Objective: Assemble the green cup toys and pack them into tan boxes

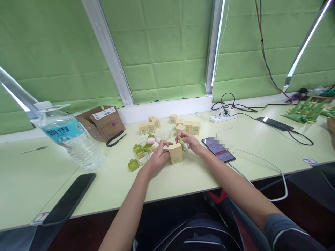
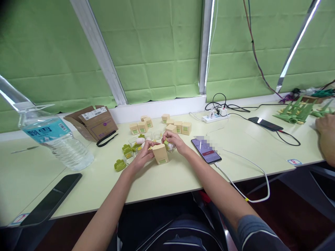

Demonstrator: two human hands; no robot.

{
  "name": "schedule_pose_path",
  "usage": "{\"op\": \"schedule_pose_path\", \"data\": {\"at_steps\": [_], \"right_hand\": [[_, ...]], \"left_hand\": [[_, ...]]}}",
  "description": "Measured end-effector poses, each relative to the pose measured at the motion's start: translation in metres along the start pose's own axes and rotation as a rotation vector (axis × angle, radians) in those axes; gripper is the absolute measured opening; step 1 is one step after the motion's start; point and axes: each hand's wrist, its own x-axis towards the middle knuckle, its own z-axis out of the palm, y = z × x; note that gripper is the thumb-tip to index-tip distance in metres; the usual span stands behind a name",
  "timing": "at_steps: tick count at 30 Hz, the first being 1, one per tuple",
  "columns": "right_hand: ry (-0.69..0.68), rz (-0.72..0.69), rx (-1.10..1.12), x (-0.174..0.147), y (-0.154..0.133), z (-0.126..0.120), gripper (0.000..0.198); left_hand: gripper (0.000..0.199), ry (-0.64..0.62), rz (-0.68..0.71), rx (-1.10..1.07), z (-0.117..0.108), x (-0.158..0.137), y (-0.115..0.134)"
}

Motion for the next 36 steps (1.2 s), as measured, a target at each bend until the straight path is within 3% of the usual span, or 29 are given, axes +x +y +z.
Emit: {"op": "schedule_pose_path", "data": {"at_steps": [6, 12, 21, 25, 28, 31, 36], "right_hand": [[0.017, 0.008, 0.038, -0.001, -0.001, 0.005, 0.020], [0.012, 0.021, 0.043, -0.001, -0.003, 0.006, 0.020], [0.032, -0.014, 0.049, -0.001, -0.007, 0.002, 0.021], [0.162, -0.103, 0.044, -0.001, -0.010, 0.003, 0.029], [0.226, -0.126, 0.034, -0.001, -0.015, 0.008, 0.041], [0.194, -0.154, 0.013, -0.002, -0.016, 0.017, 0.045], [0.194, -0.189, -0.007, -0.003, -0.013, 0.031, 0.050]], "left_hand": [[0.060, -0.036, -0.013, -0.051, 0.000, 0.001, -0.003], [0.061, 0.013, -0.069, 0.116, 0.007, 0.001, -0.002], [0.049, 0.121, 0.145, 0.370, 0.007, 0.006, -0.007], [0.047, 0.134, 0.186, 0.530, 0.008, 0.007, -0.011], [0.043, 0.113, 0.231, 0.552, 0.009, 0.007, -0.012], [0.044, 0.124, 0.234, 0.557, 0.010, 0.006, -0.012], [0.060, 0.254, 0.197, 0.500, 0.008, 0.007, -0.013]]}}
